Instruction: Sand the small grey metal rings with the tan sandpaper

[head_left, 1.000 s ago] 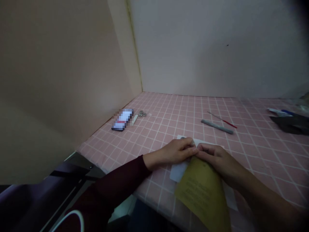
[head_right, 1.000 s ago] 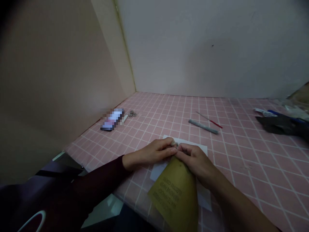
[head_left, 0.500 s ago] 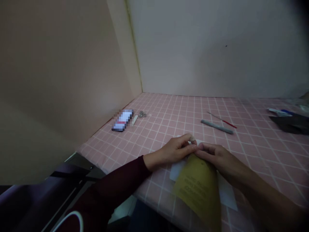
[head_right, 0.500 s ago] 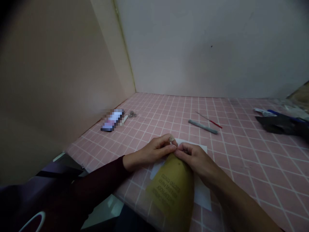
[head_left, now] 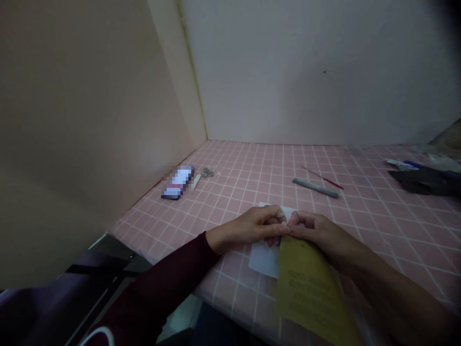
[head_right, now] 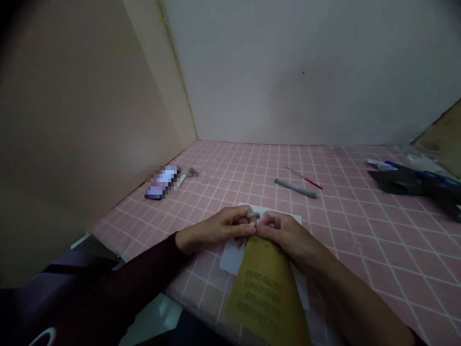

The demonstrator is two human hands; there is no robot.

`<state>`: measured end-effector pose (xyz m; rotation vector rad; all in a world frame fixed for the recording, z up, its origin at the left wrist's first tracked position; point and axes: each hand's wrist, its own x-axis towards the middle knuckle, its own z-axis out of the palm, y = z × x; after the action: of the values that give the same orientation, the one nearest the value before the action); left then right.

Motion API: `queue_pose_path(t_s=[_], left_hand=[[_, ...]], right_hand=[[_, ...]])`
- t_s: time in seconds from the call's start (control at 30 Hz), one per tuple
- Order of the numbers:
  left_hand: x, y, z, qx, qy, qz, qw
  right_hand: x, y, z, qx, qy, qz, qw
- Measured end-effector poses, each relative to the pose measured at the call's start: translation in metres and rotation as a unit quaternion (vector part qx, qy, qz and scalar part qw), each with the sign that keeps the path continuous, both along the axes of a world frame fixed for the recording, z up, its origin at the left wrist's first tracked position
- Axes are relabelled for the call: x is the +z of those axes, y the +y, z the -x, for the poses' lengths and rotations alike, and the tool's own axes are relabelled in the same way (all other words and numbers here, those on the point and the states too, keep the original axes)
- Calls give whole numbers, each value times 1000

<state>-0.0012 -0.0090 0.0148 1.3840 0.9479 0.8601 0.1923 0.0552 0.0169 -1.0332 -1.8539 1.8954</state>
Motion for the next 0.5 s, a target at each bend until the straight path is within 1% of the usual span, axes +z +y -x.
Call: queue_pose_path(t_s=[0.03,0.1,0.13,0.17,0.2,0.27,0.3,0.33,0.37,0.4,0.43,0.5], left_hand=[[0,1,0,-6,-1,10,1000],[-1,1,0,-13,-4,24,1000],[-1,1,-1,-8,-6,23,1000],[-1,0,-2,3,-7,16,1000],[0,-1,-3,20,-6,2,1000],[1,-4,-6,47,3,-30,998],[2,-5,-6,52,11,-45,998],[3,-5,-6,53,24,-56,997],[3,-5,-6,53,38,-60,996],[2,-4,-4,52,51,-59,996],[1,-3,-3,51,61,-56,995],[-3,0,0,30,42,-22,998]], right_hand=[[1,0,0,-9,-11,-63,998],[3,0,-1,-30,-35,-190,981],[4,0,-1,-36,-42,-223,973],[3,1,-1,-37,-43,-220,974],[2,2,-1,-31,-38,-182,982],[-1,3,0,-4,-15,-50,999],[-2,2,1,8,-2,9,1000],[-3,1,2,15,10,45,999],[-3,-1,3,16,18,48,999],[-2,-3,4,3,19,17,1000],[-1,-6,6,-17,15,-44,999],[4,-12,8,-43,-5,-189,981]])
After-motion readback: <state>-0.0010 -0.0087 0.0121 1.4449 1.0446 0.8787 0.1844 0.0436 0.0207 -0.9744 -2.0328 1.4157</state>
